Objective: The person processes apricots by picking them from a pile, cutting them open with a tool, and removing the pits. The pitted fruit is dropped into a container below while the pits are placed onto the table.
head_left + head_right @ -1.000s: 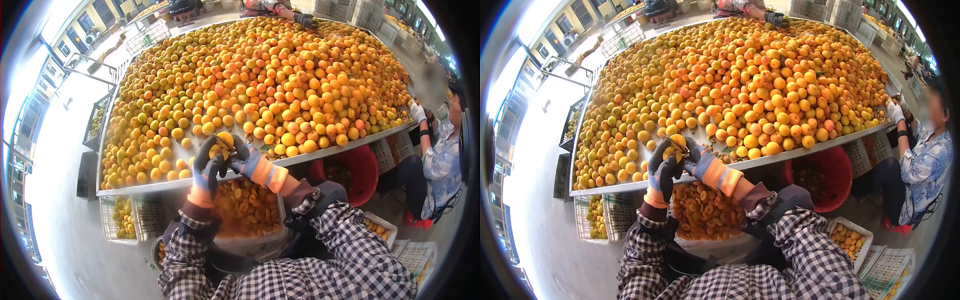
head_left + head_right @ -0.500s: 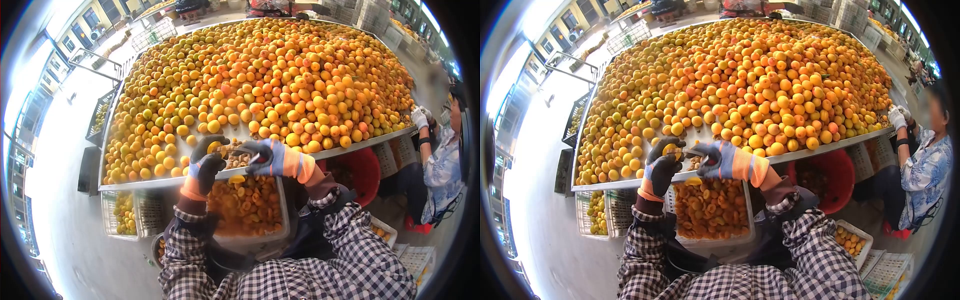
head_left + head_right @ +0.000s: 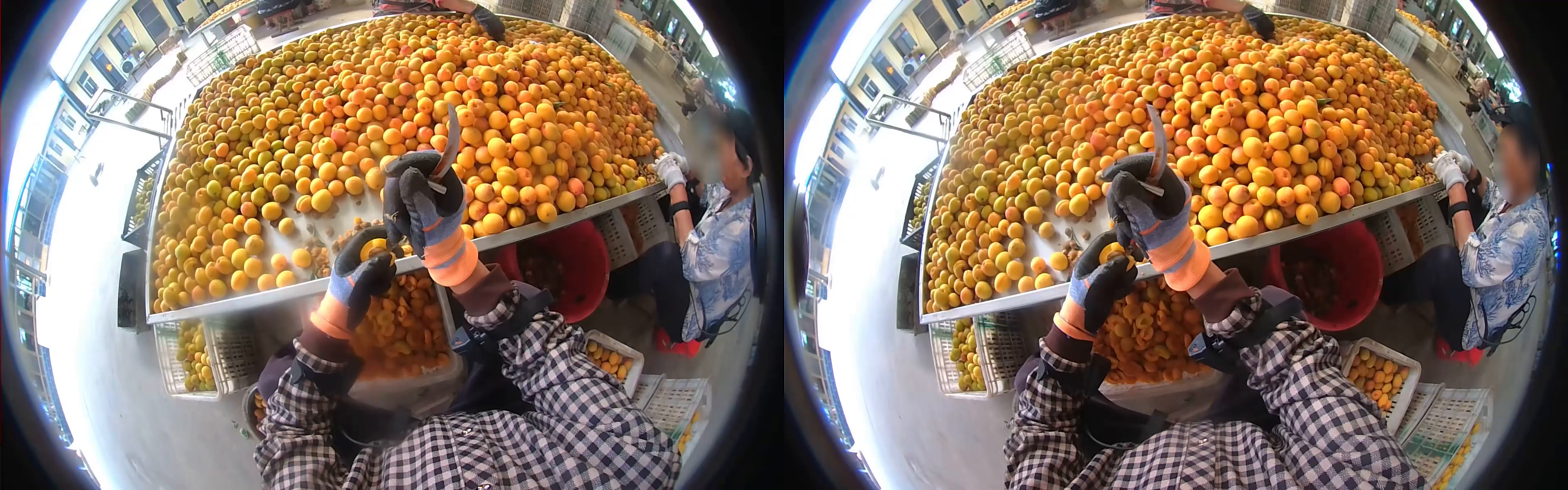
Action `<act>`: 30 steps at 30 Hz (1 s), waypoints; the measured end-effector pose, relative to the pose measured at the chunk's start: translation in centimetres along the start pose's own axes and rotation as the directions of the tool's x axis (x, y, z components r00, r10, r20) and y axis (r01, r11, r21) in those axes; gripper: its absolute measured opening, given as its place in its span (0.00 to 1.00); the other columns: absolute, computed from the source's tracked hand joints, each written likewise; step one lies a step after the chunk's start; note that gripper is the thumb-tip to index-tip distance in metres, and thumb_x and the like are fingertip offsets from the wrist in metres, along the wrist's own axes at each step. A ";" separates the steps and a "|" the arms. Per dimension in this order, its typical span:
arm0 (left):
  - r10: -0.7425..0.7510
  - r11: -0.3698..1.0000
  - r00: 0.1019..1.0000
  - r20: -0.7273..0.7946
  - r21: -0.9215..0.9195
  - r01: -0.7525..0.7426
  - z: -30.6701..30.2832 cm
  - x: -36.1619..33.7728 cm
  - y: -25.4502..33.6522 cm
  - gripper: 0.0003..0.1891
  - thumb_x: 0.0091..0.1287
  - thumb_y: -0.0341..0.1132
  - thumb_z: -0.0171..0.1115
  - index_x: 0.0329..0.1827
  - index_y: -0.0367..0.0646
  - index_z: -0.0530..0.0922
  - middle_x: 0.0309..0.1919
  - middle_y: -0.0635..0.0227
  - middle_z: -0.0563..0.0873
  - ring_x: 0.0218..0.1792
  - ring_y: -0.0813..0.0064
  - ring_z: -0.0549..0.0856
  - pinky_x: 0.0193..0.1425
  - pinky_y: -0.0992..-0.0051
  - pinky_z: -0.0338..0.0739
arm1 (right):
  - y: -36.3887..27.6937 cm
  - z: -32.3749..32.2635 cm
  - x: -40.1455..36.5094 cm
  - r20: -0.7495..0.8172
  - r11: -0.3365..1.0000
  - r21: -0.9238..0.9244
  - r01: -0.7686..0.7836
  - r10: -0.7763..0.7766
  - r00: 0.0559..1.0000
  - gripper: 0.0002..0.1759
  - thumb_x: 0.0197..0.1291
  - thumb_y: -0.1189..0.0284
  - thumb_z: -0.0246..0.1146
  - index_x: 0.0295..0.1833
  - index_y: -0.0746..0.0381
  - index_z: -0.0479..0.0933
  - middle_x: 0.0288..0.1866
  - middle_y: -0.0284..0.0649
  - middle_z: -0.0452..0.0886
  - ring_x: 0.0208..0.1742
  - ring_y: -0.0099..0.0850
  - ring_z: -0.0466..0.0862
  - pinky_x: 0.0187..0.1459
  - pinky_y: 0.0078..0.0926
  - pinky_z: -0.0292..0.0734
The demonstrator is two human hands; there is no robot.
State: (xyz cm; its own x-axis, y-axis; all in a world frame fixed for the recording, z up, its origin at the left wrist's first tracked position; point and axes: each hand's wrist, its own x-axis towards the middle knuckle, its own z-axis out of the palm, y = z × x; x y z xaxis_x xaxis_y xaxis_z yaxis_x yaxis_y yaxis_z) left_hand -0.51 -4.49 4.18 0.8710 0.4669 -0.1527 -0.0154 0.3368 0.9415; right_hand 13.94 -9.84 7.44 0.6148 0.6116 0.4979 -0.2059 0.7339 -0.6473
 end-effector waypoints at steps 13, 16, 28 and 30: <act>-0.058 0.994 0.997 -0.050 -0.096 0.053 0.4 0.2 -1.3 0.21 0.66 0.33 0.59 0.62 0.42 0.70 0.37 0.73 0.80 0.31 0.86 0.78 0.30 0.84 0.71 | 0.4 0.3 -1.1 0.069 0.969 -0.227 0.102 -0.089 0.994 0.10 0.65 0.72 0.62 0.48 0.67 0.78 0.28 0.32 0.80 0.23 0.14 0.73 0.24 0.13 0.66; -0.028 0.991 0.994 -0.103 -0.132 0.014 0.9 0.3 -1.3 0.21 0.65 0.31 0.60 0.61 0.41 0.71 0.33 0.74 0.80 0.28 0.85 0.78 0.29 0.85 0.70 | 0.7 0.9 -0.8 0.025 0.992 -0.084 0.090 -0.088 0.996 0.10 0.65 0.71 0.62 0.47 0.66 0.78 0.25 0.32 0.78 0.21 0.15 0.72 0.22 0.13 0.65; 0.005 0.999 0.972 -0.235 -0.031 -0.013 0.2 1.4 -2.8 0.14 0.63 0.30 0.62 0.52 0.43 0.75 0.29 0.74 0.80 0.22 0.84 0.77 0.23 0.84 0.68 | 2.3 1.1 -0.2 -0.074 0.998 0.059 0.027 -0.023 0.997 0.16 0.69 0.62 0.59 0.48 0.66 0.74 0.20 0.33 0.74 0.15 0.17 0.67 0.18 0.15 0.59; 0.067 0.997 0.965 -0.253 -0.015 -0.073 0.3 1.6 -3.4 0.14 0.63 0.30 0.62 0.52 0.44 0.75 0.29 0.73 0.80 0.23 0.83 0.77 0.23 0.84 0.69 | 2.8 1.1 -0.4 0.012 0.986 -0.122 0.115 -0.114 0.993 0.15 0.69 0.63 0.59 0.48 0.66 0.74 0.20 0.33 0.74 0.15 0.17 0.66 0.17 0.14 0.58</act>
State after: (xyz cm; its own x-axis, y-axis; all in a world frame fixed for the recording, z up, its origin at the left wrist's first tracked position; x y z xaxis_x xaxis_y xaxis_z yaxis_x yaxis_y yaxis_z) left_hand 1.10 -5.12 0.85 0.7153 0.6801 -0.1606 -0.0866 0.3143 0.9454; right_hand 12.22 -7.75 6.09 0.6249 0.5274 0.5756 -0.0398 0.7578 -0.6513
